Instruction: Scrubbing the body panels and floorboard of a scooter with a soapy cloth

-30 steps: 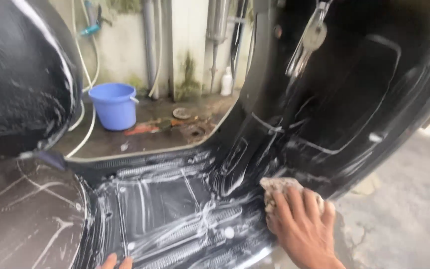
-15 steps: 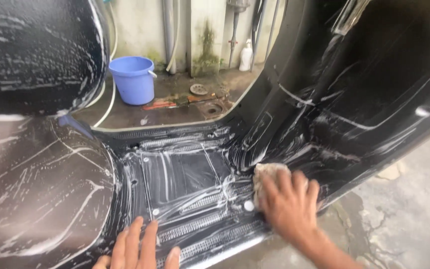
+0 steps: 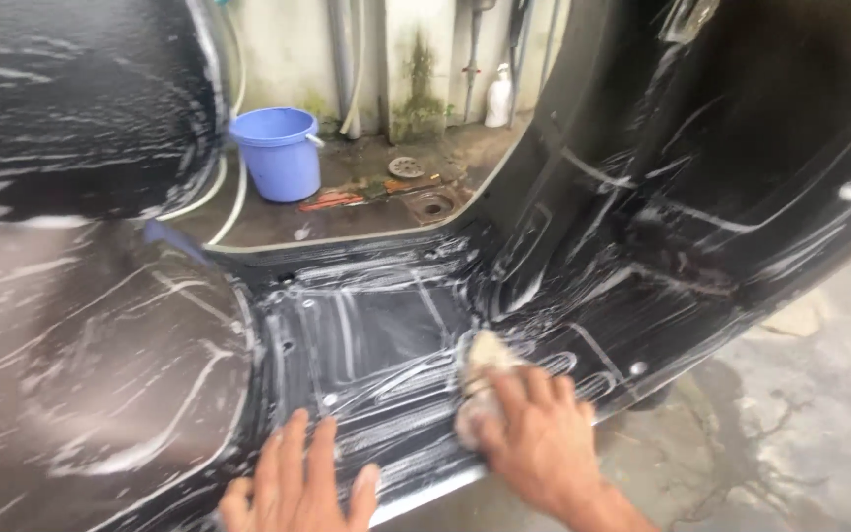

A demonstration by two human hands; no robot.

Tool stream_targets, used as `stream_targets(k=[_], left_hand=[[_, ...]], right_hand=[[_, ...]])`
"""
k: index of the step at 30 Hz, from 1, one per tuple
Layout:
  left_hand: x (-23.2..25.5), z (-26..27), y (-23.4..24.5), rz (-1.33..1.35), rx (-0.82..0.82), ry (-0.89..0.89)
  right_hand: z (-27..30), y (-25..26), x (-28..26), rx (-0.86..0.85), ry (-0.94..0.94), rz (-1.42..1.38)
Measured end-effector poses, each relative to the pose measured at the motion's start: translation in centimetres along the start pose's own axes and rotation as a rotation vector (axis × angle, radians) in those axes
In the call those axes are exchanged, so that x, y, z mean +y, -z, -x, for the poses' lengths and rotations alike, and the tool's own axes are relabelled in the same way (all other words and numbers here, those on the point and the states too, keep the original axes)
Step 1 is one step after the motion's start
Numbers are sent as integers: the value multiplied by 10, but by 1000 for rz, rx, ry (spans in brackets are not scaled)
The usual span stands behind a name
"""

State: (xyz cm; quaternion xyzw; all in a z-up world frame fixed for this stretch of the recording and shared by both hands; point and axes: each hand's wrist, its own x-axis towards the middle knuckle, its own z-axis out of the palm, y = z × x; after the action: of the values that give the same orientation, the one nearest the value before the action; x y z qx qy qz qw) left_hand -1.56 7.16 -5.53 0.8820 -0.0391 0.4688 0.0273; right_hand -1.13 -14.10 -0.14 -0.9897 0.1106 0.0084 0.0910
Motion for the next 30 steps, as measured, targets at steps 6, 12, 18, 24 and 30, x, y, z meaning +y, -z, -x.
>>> stream_targets(k=[6,12,18,24,30], left_hand=[[2,-5,20,-61,-210,13],[0,-7,23,-49,-105,-32],[-17,-2,23,198,-526,20],[-94,-14,93,368,-576,-30],[-102,-10,94,283,-709,234]], right_hand=[[-34,21,-4,-43,13,10],[-7,42,-19,-163,356,85],[-37,8,-8,2,453,-20],[-46,17,1,-75,468,31],[8,1,-117,114,267,-74]])
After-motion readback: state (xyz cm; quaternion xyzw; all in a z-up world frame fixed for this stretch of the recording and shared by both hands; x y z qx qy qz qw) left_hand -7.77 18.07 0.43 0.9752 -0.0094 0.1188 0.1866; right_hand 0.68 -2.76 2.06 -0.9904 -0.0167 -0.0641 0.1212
